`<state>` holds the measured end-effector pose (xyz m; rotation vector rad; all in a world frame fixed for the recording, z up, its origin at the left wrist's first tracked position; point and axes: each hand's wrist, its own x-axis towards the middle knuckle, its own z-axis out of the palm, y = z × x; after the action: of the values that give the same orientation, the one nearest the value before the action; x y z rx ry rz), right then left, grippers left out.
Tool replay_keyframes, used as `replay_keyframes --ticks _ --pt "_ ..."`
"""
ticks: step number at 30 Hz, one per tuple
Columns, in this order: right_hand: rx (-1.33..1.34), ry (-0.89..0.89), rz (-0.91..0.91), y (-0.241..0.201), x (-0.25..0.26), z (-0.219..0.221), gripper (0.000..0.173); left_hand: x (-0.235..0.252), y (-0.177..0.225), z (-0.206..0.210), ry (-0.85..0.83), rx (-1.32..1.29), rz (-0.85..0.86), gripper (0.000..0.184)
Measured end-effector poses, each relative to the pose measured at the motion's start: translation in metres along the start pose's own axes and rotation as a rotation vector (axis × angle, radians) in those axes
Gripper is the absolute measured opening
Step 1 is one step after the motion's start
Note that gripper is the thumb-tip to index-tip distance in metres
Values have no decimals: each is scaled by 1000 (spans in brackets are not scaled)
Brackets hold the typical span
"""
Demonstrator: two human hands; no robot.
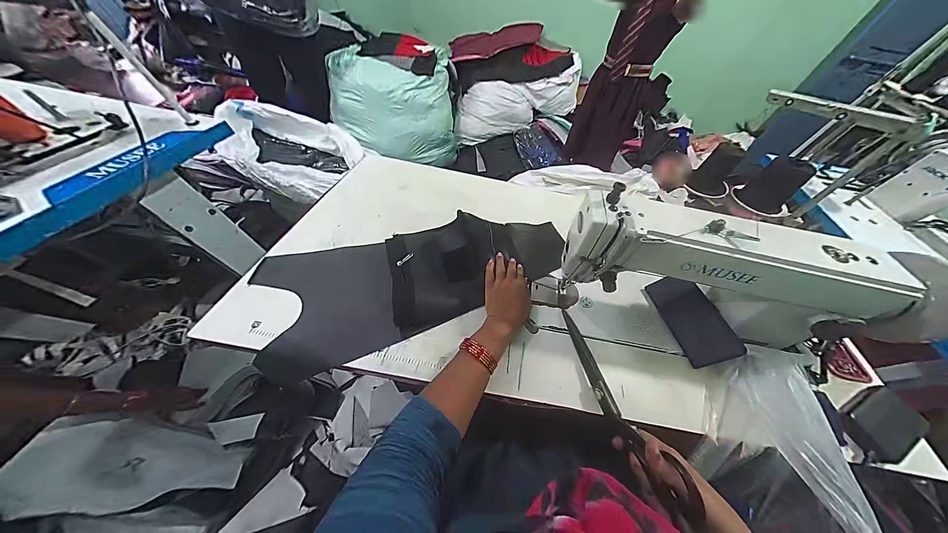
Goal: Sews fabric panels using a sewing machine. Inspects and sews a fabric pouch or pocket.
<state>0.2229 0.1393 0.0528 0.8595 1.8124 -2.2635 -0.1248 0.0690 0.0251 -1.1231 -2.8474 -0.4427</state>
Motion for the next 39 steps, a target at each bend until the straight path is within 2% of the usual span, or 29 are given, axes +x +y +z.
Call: replay_keyframes --ticks 4,11,22,30,39 --pt "209 -97 38 -12 30 24 84 0 0 -1 -24 0 2 40" --pt "535 -255 -21 -23 67 47 73 0 1 -2 -49 -7 -13 40" --pt "458 -200 -32 -14 62 58 78 0 1 -1 -49 1 -11 41" --pt "645 -289 -62 -14 69 59 74 0 2 -1 -28 18 -16 40" --pt "676 -373 -38 -16 83 56 71 0 0 1 -15 8 1 38"
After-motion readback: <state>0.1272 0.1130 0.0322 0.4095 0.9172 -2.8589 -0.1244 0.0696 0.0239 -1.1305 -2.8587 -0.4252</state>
